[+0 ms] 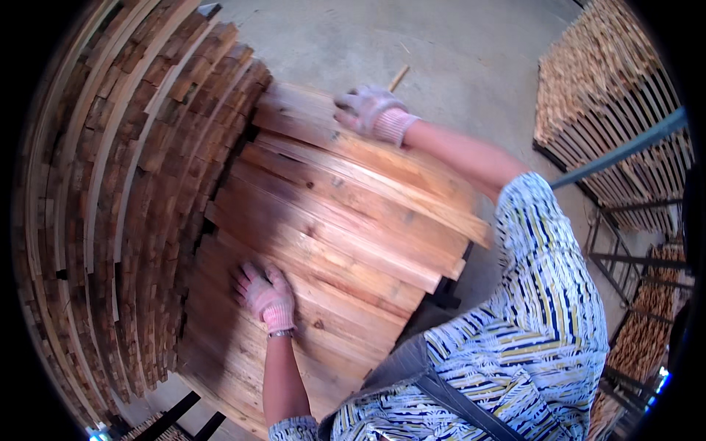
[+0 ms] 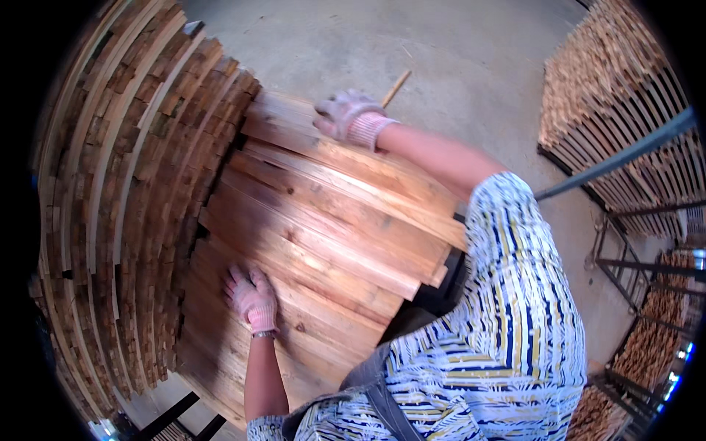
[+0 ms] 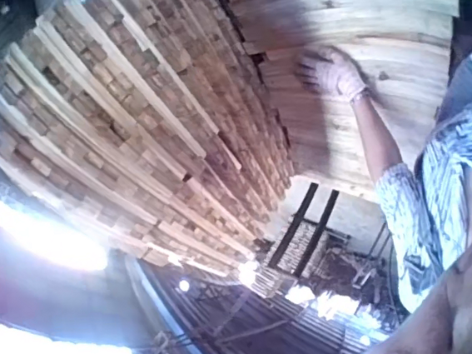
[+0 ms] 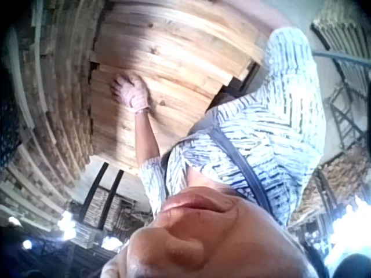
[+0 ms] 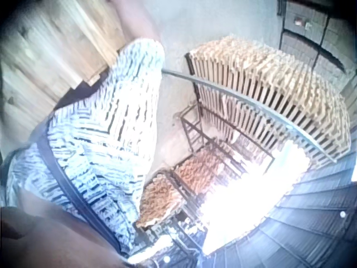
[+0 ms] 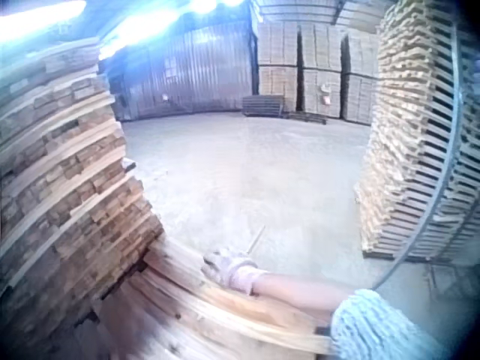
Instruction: The person picks up wooden planks from a large pile and stacks them onto a metal rack. They handle the planks in small batches, aligning them carefully before placing them on the rack.
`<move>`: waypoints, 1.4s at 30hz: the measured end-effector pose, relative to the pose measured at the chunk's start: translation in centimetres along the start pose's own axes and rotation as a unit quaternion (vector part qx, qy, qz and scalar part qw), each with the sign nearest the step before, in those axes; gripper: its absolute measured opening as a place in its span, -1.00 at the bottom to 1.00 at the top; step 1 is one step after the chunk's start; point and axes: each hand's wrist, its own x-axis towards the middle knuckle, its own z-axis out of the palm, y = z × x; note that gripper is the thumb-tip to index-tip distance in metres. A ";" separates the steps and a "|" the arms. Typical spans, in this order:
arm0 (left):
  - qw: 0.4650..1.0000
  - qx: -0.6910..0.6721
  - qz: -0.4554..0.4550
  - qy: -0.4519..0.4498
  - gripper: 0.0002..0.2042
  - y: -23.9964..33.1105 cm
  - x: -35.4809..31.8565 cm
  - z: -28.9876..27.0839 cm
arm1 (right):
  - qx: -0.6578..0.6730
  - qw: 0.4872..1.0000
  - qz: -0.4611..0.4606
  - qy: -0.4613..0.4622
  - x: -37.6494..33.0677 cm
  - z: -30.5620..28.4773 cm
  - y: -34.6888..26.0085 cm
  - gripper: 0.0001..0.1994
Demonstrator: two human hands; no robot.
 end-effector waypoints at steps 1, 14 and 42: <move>0.999 -0.027 -0.002 -0.024 -0.26 0.6 0.3 -0.9 | -0.014 1.000 -0.001 0.028 -0.2 0.3 0.7 -0.50; 0.999 -0.022 0.014 0.025 -0.25 0.8 0.2 0.4 | 0.374 0.770 0.431 0.284 -32.1 3.5 7.6 -0.27; 1.000 -0.002 0.010 0.007 -0.33 1.0 -0.5 -0.2 | 0.572 0.674 0.376 0.279 -28.7 11.4 3.8 -0.39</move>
